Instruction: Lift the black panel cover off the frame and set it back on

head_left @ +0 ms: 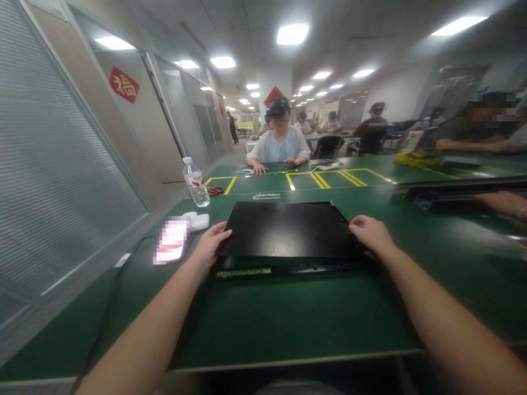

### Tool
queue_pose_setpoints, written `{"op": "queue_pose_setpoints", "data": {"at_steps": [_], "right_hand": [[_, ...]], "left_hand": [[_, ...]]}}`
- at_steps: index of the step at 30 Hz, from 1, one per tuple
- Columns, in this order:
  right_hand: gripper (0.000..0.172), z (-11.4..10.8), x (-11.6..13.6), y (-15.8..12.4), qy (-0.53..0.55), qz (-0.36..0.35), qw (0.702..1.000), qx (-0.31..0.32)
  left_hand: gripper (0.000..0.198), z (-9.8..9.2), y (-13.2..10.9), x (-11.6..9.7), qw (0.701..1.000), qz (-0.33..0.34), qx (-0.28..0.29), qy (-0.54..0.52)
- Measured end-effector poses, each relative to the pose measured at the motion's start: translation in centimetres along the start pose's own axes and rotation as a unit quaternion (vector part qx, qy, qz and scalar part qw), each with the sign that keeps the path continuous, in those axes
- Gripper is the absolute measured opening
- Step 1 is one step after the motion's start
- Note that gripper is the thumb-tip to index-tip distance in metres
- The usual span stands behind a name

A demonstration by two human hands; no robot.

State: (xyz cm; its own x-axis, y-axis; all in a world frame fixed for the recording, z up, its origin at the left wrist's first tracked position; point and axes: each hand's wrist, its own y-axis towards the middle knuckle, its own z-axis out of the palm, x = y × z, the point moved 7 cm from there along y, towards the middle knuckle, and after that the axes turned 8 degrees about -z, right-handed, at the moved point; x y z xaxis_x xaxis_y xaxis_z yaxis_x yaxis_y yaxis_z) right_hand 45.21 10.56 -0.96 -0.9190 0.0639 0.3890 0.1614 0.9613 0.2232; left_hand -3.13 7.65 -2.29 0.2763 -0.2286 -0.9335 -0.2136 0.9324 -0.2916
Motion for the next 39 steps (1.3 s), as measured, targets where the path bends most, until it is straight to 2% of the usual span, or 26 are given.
{"op": "queue_pose_setpoints", "data": {"at_steps": [7, 13, 17, 28, 33, 39], "right_hand": [[0.021, 0.2, -0.4, 0.2, 0.01, -0.002, 1.0, -0.006], [0.02, 0.4, -0.8, 0.5, 0.027, 0.001, 1.0, -0.008], [0.018, 0.4, -1.1, 0.6, 0.036, 0.004, 0.999, -0.009], [0.012, 0.0, -0.7, 0.4, 0.082, 0.016, 0.996, -0.008], [0.011, -0.3, -0.5, 0.3, 0.113, 0.024, 0.993, -0.012], [0.012, -0.2, -0.8, 0.5, 0.147, 0.034, 0.988, -0.013]], "left_hand": [[0.038, -0.2, 0.3, 0.1, 1.0, 0.006, -0.015, -0.002], [0.045, -0.3, 0.3, -0.2, 1.0, 0.015, 0.008, 0.009], [0.042, -0.4, 0.3, -0.4, 1.0, 0.023, 0.014, 0.009], [0.047, -1.9, 1.0, -0.1, 0.989, 0.047, -0.046, 0.135], [0.042, -1.7, 1.0, 0.3, 0.987, 0.034, -0.043, 0.152], [0.034, -1.2, 0.8, 0.1, 0.985, 0.053, -0.043, 0.158]]}}
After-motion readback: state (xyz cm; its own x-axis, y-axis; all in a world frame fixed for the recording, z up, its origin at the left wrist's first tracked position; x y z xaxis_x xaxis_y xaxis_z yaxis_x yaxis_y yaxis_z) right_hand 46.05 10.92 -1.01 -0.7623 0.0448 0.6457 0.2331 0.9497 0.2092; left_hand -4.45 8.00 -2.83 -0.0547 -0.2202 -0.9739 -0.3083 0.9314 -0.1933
